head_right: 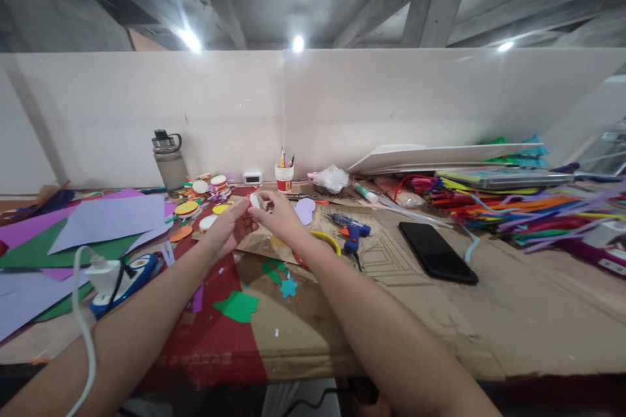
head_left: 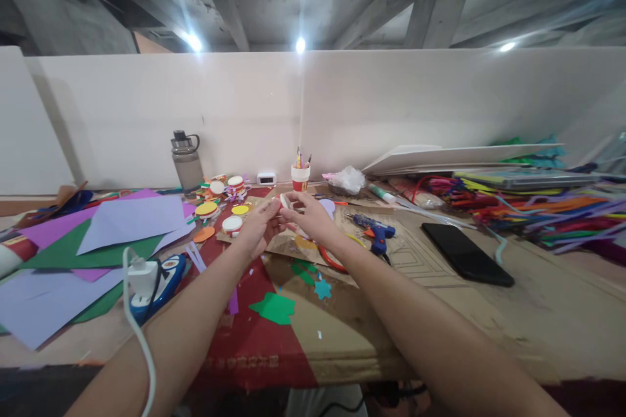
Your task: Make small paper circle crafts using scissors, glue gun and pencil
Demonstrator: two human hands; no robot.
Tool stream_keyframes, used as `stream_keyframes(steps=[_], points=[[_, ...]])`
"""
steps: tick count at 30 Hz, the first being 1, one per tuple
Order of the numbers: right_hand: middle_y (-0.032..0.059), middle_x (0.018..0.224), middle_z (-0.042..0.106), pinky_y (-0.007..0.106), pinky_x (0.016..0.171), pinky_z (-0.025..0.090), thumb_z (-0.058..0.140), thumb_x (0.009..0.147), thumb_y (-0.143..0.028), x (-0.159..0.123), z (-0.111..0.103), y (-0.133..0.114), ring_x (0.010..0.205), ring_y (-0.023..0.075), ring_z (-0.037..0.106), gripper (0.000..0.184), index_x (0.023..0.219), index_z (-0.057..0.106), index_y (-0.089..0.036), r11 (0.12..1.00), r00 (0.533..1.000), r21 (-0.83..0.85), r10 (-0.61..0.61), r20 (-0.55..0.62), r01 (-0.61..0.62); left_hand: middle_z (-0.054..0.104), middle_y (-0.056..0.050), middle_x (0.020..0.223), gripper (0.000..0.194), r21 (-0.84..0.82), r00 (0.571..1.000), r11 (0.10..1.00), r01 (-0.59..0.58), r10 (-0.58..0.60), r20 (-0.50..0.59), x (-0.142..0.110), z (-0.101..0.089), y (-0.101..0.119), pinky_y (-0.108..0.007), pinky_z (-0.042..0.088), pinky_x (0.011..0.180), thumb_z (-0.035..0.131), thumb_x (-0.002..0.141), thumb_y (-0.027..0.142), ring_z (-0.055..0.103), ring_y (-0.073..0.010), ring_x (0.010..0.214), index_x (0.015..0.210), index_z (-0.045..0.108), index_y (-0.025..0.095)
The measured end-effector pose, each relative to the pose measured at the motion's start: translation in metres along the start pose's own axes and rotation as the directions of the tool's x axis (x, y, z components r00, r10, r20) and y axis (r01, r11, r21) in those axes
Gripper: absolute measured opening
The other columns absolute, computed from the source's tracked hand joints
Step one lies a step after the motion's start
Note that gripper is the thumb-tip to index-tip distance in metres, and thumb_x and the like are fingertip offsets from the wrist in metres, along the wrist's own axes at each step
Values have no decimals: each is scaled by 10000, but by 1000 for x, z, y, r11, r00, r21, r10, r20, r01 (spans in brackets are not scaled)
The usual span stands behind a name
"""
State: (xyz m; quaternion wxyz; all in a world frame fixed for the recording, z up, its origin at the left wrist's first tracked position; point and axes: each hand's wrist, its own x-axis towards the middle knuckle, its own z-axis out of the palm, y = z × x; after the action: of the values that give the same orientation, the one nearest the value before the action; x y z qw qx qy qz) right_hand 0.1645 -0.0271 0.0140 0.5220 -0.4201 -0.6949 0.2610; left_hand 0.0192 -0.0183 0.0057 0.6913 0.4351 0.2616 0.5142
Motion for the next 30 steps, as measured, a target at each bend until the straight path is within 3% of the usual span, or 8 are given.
stream_keyframes(steps=[6, 12, 15, 19, 21, 25, 30], points=[[36, 955, 681, 293, 707, 506, 741, 673, -307, -3, -5, -6, 787, 146, 624, 335, 968, 637, -188, 959, 985, 223, 172, 27, -174, 669, -41, 702, 330, 44, 1000, 999, -11, 10, 15, -2, 3, 3, -208, 457, 523, 716, 757, 439, 610, -117, 591, 894, 674, 141], [52, 983, 697, 289, 752, 498, 710, 728, -367, -1, -7, -4, 819, 143, 627, 309, 976, 672, -186, 916, 988, 371, 141, 62, -154, 714, -88, 767, 351, -14, 999, 1000, 17, -17, -31, -3, 4, 6, -226, 461, 520, 653, 806, 464, 671, -171, 676, 938, 667, 139], [59, 994, 696, 302, 779, 488, 673, 765, -369, 0, -6, -3, 849, 153, 620, 303, 1005, 679, -185, 938, 991, 321, 116, 64, -131, 713, -89, 751, 322, -22, 998, 1000, 21, -22, -58, -3, 5, 6, -222, 463, 509, 617, 843, 437, 674, -168, 652, 941, 659, 134], [50, 1007, 667, 319, 815, 474, 700, 713, -295, -1, -4, -4, 864, 157, 592, 312, 1007, 678, -195, 986, 997, 149, 77, -29, -72, 693, -80, 688, 298, -36, 988, 999, 37, -42, -146, -2, 6, 7, -215, 461, 490, 548, 893, 399, 667, -158, 603, 911, 649, 120], [43, 1011, 654, 305, 787, 477, 700, 705, -308, -1, -3, -4, 850, 153, 584, 322, 1008, 665, -203, 970, 996, 227, 88, -21, -81, 686, -72, 673, 293, -68, 983, 997, 31, -43, -177, -2, 6, 7, -219, 475, 505, 544, 892, 402, 667, -158, 597, 896, 642, 126], [18, 964, 649, 272, 696, 488, 664, 745, -412, 1, -2, -3, 792, 141, 589, 343, 1035, 613, -237, 769, 984, 619, 171, 45, -162, 686, -60, 676, 282, -138, 985, 990, 2, -26, -172, -1, 4, 9, -232, 490, 518, 519, 893, 401, 664, -161, 590, 896, 632, 143], [9, 830, 667, 262, 661, 495, 578, 800, -400, 4, -3, -6, 708, 140, 595, 202, 896, 600, -224, 558, 930, 755, 316, 189, -344, 693, -56, 695, 302, -123, 989, 992, -24, 6, -147, -1, 2, 9, -231, 452, 458, 417, 924, 357, 631, -149, 529, 942, 635, 149]])
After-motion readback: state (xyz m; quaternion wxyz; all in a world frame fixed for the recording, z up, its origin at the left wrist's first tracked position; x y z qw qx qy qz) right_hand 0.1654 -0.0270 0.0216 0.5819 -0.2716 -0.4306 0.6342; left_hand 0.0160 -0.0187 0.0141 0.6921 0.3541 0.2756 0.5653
